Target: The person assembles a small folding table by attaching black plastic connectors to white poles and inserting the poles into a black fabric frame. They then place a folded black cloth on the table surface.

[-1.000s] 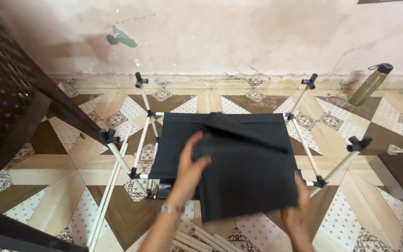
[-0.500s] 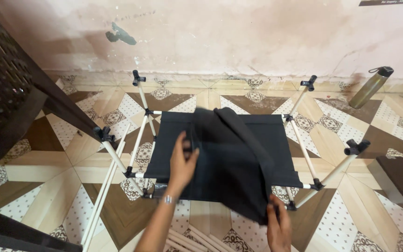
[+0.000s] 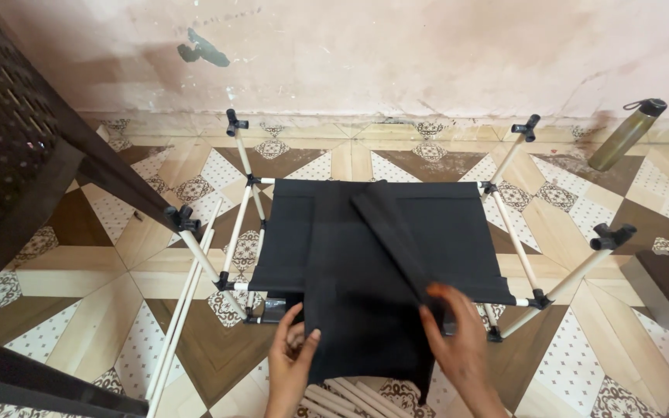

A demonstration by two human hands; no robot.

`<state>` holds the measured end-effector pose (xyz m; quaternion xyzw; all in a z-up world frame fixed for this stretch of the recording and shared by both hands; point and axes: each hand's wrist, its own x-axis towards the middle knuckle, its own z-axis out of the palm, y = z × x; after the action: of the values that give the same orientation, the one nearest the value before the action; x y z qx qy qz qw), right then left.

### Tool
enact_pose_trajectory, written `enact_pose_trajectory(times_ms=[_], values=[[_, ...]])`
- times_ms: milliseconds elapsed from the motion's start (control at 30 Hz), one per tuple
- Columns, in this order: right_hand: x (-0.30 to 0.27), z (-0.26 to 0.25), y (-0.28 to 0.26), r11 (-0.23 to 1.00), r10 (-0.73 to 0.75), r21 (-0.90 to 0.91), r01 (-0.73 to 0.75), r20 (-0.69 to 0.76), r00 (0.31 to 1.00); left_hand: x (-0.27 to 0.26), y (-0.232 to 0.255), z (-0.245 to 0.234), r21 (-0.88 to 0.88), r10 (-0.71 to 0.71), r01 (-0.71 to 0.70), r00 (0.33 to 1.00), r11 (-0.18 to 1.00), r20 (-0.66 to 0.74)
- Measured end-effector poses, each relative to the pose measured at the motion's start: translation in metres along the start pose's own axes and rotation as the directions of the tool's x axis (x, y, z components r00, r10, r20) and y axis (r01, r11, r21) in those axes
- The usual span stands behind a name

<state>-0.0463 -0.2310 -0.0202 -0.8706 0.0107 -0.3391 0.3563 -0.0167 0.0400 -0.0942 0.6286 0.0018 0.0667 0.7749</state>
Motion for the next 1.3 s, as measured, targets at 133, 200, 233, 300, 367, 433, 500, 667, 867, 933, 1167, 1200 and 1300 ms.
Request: enact_pose_trajectory(times_ms=[133, 200, 233, 300, 367, 433, 500, 667, 867, 933, 1167, 1200, 1300], values=[[0.071, 0.034, -0.025, 0.966, -0.206, -0.149, 0.21, 0.045, 0.978, -0.012, 0.017, 0.012, -0.003, -0.037, 0.037, 0.997, 0.999, 0.069], [0.097, 0.054, -0.024, 0.942, -0.148, -0.279, 0.189, 0.162, 0.976, -0.009, 0.031, 0.015, 0.131, -0.048, 0.035, 0.994, 0.991, 0.098], [0.106, 0.063, -0.02, 0.925, -0.083, -0.345, 0.16, 0.228, 0.97, -0.007, 0.038, 0.017, 0.196, -0.057, 0.034, 0.992, 0.98, 0.114], [0.116, 0.075, -0.009, 0.889, 0.008, -0.437, 0.134, 0.307, 0.952, 0.002, 0.051, 0.019, 0.164, 0.054, -0.086, 0.98, 0.983, 0.191], [0.127, 0.082, 0.005, 0.866, 0.053, -0.484, 0.127, 0.341, 0.938, 0.02, 0.066, 0.022, 0.207, 0.184, -0.236, 0.953, 0.95, 0.242], [0.139, 0.087, 0.02, 0.918, 0.035, -0.389, 0.08, 0.281, 0.959, 0.031, 0.079, 0.023, 0.33, 0.307, -0.389, 0.911, 0.86, 0.275], [0.148, 0.091, 0.032, 0.947, -0.089, -0.298, 0.122, 0.12, 0.989, 0.041, 0.093, 0.022, 0.356, 0.304, -0.404, 0.903, 0.842, 0.305], [0.205, 0.082, 0.062, 0.995, 0.003, -0.093, -0.025, -0.233, 0.972, 0.073, 0.117, 0.03, 0.421, 0.378, -0.483, 0.872, 0.768, 0.31], [0.197, 0.066, 0.076, 0.999, 0.051, 0.013, -0.049, -0.168, 0.984, 0.08, 0.093, 0.03, 0.426, 0.382, -0.418, 0.908, 0.802, 0.171], [0.16, 0.052, 0.07, 0.997, -0.079, -0.028, 0.075, -0.182, 0.98, 0.064, 0.074, 0.018, 0.47, 0.267, -0.276, 0.96, 0.839, 0.087], [-0.04, -0.009, 0.075, 0.997, 0.036, -0.07, -0.044, -0.102, 0.994, -0.007, -0.014, -0.061, 0.459, 0.231, -0.184, 0.972, 0.869, -0.048], [-0.061, -0.01, 0.086, 0.994, 0.11, -0.006, -0.111, -0.11, 0.988, -0.017, -0.027, -0.069, 0.416, 0.176, -0.147, 0.984, 0.898, -0.033], [-0.107, 0.006, 0.121, 0.898, 0.364, 0.277, -0.341, -0.035, 0.931, -0.036, -0.055, -0.077, 0.302, 0.048, -0.06, 0.998, 0.951, 0.049]])
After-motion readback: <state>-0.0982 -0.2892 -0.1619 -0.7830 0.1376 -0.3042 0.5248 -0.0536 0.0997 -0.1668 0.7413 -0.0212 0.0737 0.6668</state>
